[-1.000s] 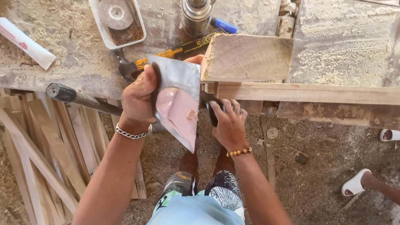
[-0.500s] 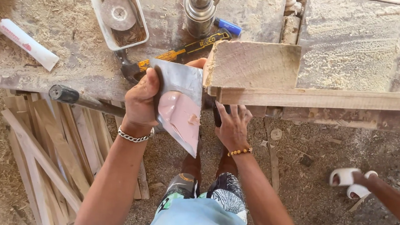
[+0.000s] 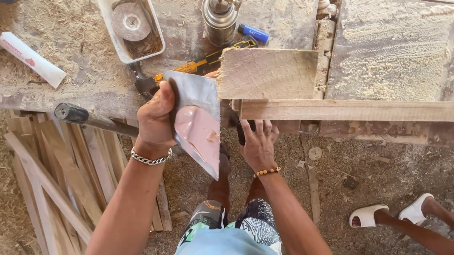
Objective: Applying and smoothing wood filler onto a wooden furniture frame using scrapers and a mixing stick.
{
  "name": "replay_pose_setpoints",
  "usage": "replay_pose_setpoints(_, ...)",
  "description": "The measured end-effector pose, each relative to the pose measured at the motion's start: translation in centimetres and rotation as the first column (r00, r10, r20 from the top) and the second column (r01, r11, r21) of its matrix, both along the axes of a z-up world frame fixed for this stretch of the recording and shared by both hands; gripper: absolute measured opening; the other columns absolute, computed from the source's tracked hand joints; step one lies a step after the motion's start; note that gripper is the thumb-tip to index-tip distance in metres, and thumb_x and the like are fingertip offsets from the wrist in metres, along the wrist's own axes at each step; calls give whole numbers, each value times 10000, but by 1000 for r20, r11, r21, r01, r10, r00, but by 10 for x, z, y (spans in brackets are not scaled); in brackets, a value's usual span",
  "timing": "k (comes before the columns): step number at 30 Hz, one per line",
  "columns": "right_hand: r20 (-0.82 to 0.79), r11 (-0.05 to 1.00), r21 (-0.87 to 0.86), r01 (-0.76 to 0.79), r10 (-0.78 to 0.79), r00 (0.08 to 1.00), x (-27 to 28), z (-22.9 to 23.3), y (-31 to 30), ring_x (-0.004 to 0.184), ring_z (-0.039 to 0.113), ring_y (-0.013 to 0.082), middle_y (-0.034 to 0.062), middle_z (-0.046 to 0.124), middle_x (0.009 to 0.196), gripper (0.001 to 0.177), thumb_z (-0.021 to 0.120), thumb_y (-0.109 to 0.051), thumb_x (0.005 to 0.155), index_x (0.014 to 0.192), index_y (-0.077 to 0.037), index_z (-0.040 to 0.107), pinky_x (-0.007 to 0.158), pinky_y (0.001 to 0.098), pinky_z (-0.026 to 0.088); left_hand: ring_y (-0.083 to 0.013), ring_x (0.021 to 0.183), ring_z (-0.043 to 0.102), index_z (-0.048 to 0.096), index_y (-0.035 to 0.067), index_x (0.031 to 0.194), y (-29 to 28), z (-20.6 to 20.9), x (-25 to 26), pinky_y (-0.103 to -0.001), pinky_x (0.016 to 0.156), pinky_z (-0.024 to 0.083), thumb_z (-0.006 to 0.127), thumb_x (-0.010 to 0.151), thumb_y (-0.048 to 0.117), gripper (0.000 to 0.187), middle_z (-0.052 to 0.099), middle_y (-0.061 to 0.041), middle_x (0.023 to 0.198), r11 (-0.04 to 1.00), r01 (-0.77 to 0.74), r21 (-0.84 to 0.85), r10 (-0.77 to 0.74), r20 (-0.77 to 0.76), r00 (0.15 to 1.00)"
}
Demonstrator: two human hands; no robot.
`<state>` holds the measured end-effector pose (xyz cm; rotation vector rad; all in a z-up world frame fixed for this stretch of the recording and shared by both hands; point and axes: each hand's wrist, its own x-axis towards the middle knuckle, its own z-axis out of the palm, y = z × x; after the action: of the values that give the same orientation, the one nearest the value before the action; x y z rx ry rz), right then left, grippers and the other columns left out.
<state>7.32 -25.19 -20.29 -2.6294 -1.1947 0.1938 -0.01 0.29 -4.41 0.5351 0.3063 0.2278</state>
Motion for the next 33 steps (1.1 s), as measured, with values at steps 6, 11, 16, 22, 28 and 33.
replay_pose_setpoints(6, -115, 995, -97, 7, -18, 993, -1, -4, 10, 1289, 350, 366, 136, 398, 1290, 941, 922, -229, 588, 1413, -235, 469, 1040, 639, 310, -274, 1132, 677, 562, -64, 1372, 3, -15, -6, -422, 1011, 551, 542, 1102, 413, 549, 679, -172, 1259, 1000, 1, -24, 0, 31, 1000)
replay_pose_setpoints(11, -127, 986, -169, -6, -16, 992, 2, -2, 20, 1293, 441, 339, 99, 532, 1320, 826, 852, -146, 668, 1421, -245, 528, 1033, 682, 310, -283, 1141, 672, 551, -80, 1387, 3, -21, -7, -425, 1014, 551, 549, 1118, 421, 569, 676, -182, 1273, 1000, -16, -15, 16, 21, 1000)
replay_pose_setpoints(16, -332, 954, -298, -41, -64, 941, 27, 66, 40, 1213, 551, 255, 70, 655, 1214, 590, 699, -91, 882, 1442, -222, 569, 1056, 644, 350, -319, 1209, 661, 486, -95, 1461, -1, 15, 1, -460, 1068, 537, 544, 1055, 482, 707, 628, -199, 1379, 999, 35, -12, -34, 57, 998)
replay_pose_setpoints(22, -553, 988, -128, -86, 1, 833, 39, 140, 21, 1270, 492, 264, 104, 556, 1318, 620, 624, 46, 771, 1350, -173, 576, 1012, 546, 412, -345, 1235, 646, 377, -31, 1509, -8, -1, -38, -563, 989, 548, 451, 1034, 535, 743, 579, -223, 1384, 989, -116, -94, 105, -112, 988)
replay_pose_setpoints(28, -734, 824, 544, 160, 374, 567, -16, 141, -18, 1350, 476, 313, 166, 414, 1463, 720, 457, 167, 752, 1410, -126, 433, 1104, 483, 477, -312, 1065, 709, 492, 24, 1299, -73, -42, -55, -463, 875, 636, 332, 1027, 500, 571, 669, -190, 1208, 985, -171, 8, 133, -664, 736)
replay_pose_setpoints(33, -571, 777, 626, 61, 403, 715, -22, 152, -23, 1400, 436, 367, 177, 421, 1452, 759, 556, 194, 726, 1394, -140, 422, 1165, 518, 417, -266, 1014, 701, 519, 9, 1308, -98, -33, -47, -429, 847, 617, 428, 1078, 399, 462, 685, -156, 1166, 964, -230, -133, 120, -552, 825)
